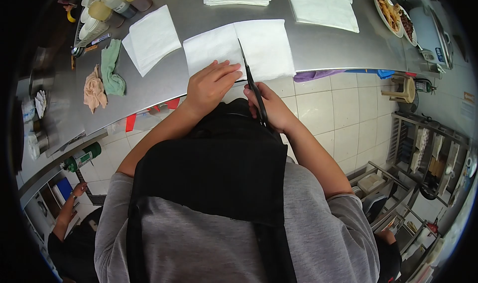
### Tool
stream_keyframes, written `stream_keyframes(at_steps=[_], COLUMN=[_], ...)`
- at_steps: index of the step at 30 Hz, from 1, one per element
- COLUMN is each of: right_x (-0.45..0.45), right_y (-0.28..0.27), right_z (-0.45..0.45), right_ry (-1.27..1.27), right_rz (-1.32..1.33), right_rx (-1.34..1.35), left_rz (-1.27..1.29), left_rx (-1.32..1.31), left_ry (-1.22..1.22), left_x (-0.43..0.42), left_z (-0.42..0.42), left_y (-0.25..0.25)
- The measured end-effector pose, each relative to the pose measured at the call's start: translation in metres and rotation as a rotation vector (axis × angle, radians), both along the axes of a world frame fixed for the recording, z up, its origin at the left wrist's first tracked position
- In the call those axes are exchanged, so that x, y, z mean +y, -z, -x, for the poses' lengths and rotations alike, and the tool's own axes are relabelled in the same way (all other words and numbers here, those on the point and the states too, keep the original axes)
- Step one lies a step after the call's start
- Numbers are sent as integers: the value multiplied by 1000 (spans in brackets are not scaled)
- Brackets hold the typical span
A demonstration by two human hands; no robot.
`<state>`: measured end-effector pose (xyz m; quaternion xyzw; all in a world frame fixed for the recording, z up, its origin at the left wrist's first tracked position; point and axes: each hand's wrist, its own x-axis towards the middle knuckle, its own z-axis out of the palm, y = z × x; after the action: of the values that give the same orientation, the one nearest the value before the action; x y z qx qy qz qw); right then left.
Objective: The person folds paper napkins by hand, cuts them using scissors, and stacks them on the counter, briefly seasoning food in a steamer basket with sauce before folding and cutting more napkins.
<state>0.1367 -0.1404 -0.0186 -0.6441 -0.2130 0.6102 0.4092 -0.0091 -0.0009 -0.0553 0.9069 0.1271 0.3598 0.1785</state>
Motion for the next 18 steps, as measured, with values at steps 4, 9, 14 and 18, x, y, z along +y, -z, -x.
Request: stream_keyframes(at_steps=[4, 9, 14, 18], right_x=[6, 5, 3, 4], right_y=[-3, -2, 4, 6], right_z=[4, 6, 9, 13], right_ry=[43, 37, 25, 46], right_rz=[55, 62, 50, 52], right_rx=[-20, -63, -88, -100], left_rz=[-6, -10, -17, -10], left_rx=[-3, -3, 10, 18], left_ry=[7, 18, 19, 23], left_x=[-1, -2, -4, -5], left_z=[2, 4, 5, 5], left_y=[-5, -5, -5, -4])
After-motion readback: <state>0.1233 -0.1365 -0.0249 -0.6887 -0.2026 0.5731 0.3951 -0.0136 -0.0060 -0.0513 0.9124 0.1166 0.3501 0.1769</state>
